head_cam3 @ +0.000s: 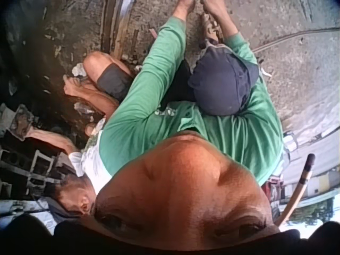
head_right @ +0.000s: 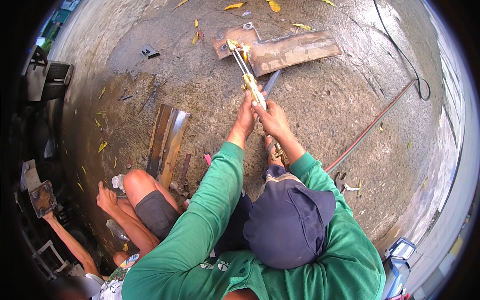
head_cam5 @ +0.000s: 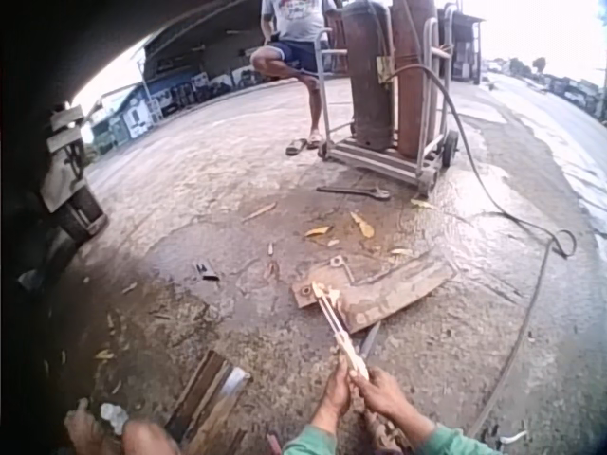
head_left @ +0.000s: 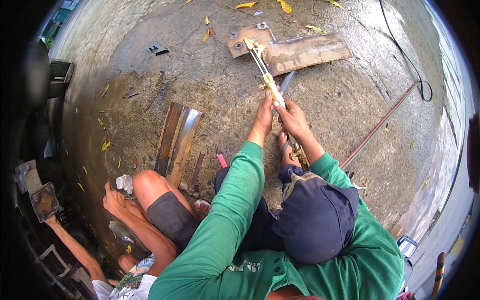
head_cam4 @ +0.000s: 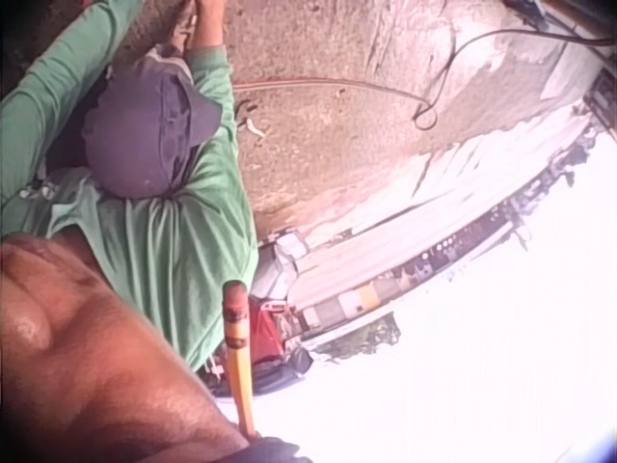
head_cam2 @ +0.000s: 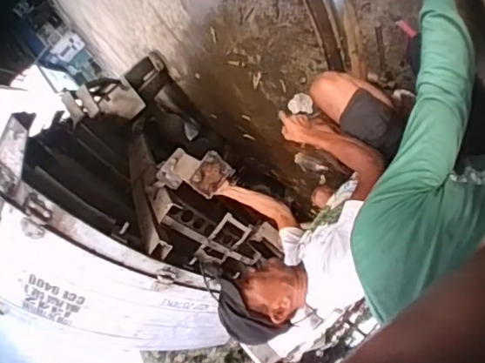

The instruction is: The person uses a welding torch to heat and weld a metal plate on the ground, then picks up the plate and walks to a puddle to cool it. The person also handles a hammer and an angle grinder.

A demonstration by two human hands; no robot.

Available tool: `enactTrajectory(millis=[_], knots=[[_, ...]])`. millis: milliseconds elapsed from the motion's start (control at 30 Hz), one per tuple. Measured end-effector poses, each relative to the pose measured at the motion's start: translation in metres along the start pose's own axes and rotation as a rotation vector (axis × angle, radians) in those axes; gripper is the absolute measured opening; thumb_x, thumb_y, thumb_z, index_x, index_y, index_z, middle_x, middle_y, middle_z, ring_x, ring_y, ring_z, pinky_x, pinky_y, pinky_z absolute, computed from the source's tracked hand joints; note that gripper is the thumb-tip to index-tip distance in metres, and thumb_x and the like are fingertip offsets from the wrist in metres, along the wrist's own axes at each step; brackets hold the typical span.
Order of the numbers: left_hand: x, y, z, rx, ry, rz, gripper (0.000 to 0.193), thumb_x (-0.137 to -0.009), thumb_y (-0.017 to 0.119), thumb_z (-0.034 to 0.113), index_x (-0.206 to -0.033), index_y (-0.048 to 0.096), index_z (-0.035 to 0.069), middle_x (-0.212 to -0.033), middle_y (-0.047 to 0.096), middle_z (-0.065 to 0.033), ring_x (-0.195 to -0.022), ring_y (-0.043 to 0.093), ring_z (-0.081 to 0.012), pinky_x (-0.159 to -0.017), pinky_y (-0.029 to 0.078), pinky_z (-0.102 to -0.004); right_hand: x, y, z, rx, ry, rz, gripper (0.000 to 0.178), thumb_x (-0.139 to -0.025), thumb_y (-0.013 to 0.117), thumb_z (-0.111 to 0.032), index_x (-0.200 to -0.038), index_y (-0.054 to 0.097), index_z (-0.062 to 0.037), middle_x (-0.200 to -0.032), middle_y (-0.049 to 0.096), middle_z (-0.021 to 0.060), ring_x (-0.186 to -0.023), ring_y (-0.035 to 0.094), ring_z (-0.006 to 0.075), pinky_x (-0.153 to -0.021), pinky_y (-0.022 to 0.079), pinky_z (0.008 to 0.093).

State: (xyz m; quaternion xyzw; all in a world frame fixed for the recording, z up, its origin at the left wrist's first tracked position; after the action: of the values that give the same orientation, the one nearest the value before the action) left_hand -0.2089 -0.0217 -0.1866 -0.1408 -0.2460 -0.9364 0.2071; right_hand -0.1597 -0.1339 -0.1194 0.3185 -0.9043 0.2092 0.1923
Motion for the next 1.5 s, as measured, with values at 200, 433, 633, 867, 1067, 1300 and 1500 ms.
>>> enactTrajectory(millis=[200,433,633,867,1067,1300,1500], knots=[[0.003,0.002,0.001,-0.001,-0.002,-0.011,0.08,-0.103,0.03,0.071,-0.158,0.038,0.015,-0.151,0.051,-0.0117,-0.142,0.042,-0.0245,-0.119,0.026,-0.0451,0.002,-0.001,0.0,-0.008,-0.012,0.002,0.057,-0.096,0.065,-0.051,-0.11,0.065,0.0044,-0.071,0.066,0.012,-0.053,0.065,0.0203,-0.048,0.05,0.0363],[0.001,0.002,0.0,0.074,0.033,-0.01,0.085,-0.102,0.033,0.07,-0.158,0.033,0.006,-0.149,0.051,-0.0157,-0.141,0.044,-0.0271,-0.118,0.034,-0.043,-0.007,0.005,0.014,0.041,-0.057,0.032,0.066,-0.094,0.064,-0.056,-0.115,0.065,0.0066,-0.085,0.071,0.0226,-0.074,0.072,0.0329,-0.066,0.055,0.0444],[0.0,0.006,0.001,0.094,0.052,-0.008,0.084,-0.104,0.033,0.068,-0.158,0.031,0.004,-0.15,0.048,-0.0167,-0.14,0.045,-0.0273,-0.118,0.034,-0.0433,-0.011,0.005,0.022,0.052,-0.06,0.049,0.069,-0.093,0.064,-0.058,-0.114,0.066,0.0078,-0.092,0.071,0.0282,-0.088,0.072,0.0396,-0.078,0.054,0.0485],[0.001,0.001,-0.001,0.086,0.061,-0.004,0.083,-0.105,0.032,0.066,-0.158,0.031,0.002,-0.151,0.048,-0.0148,-0.138,0.046,-0.0257,-0.118,0.035,-0.0427,-0.008,0.007,0.017,0.041,-0.046,0.025,0.065,-0.093,0.065,-0.056,-0.108,0.066,0.007,-0.08,0.069,0.0203,-0.069,0.07,0.0301,-0.064,0.055,0.0439],[0.007,-0.001,0.002,0.01,0.031,0.042,0.078,-0.106,0.035,0.064,-0.154,0.039,0.003,-0.144,0.054,-0.0127,-0.132,0.052,-0.0237,-0.114,0.04,-0.0412,0.001,0.004,0.005,-0.009,0.036,-0.002,0.062,-0.094,0.065,-0.055,-0.104,0.066,0.0064,-0.076,0.069,0.0186,-0.065,0.069,0.0283,-0.06,0.054,0.0424],[0.006,-0.001,0.002,0.023,0.053,0.052,0.076,-0.106,0.037,0.062,-0.153,0.041,0.003,-0.135,0.059,-0.0145,-0.126,0.056,-0.0233,-0.109,0.043,-0.0403,-0.005,0.006,0.013,0.054,-0.057,0.052,0.061,-0.094,0.065,-0.054,-0.102,0.067,0.0064,-0.073,0.068,0.0176,-0.061,0.069,0.0267,-0.057,0.053,0.0413],[0.008,-0.001,0.002,0.014,0.059,0.06,0.076,-0.106,0.035,0.063,-0.152,0.042,0.003,-0.133,0.061,-0.0146,-0.123,0.057,-0.0228,-0.109,0.044,-0.0397,-0.003,0.005,0.008,0.021,0.003,0.007,0.061,-0.094,0.065,-0.054,-0.1,0.067,0.0066,-0.072,0.068,0.0165,-0.061,0.069,0.0263,-0.058,0.053,0.0412]])
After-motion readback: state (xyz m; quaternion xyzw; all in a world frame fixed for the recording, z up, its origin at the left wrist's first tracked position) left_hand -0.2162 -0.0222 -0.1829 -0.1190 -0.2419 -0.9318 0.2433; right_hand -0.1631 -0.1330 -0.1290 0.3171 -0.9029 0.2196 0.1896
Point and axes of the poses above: each hand's wrist, its own x-axis away from the middle knuckle, its own y-axis out of the palm, z = x × y, the point moved 2 cm from there along -x, towards the middle knuckle
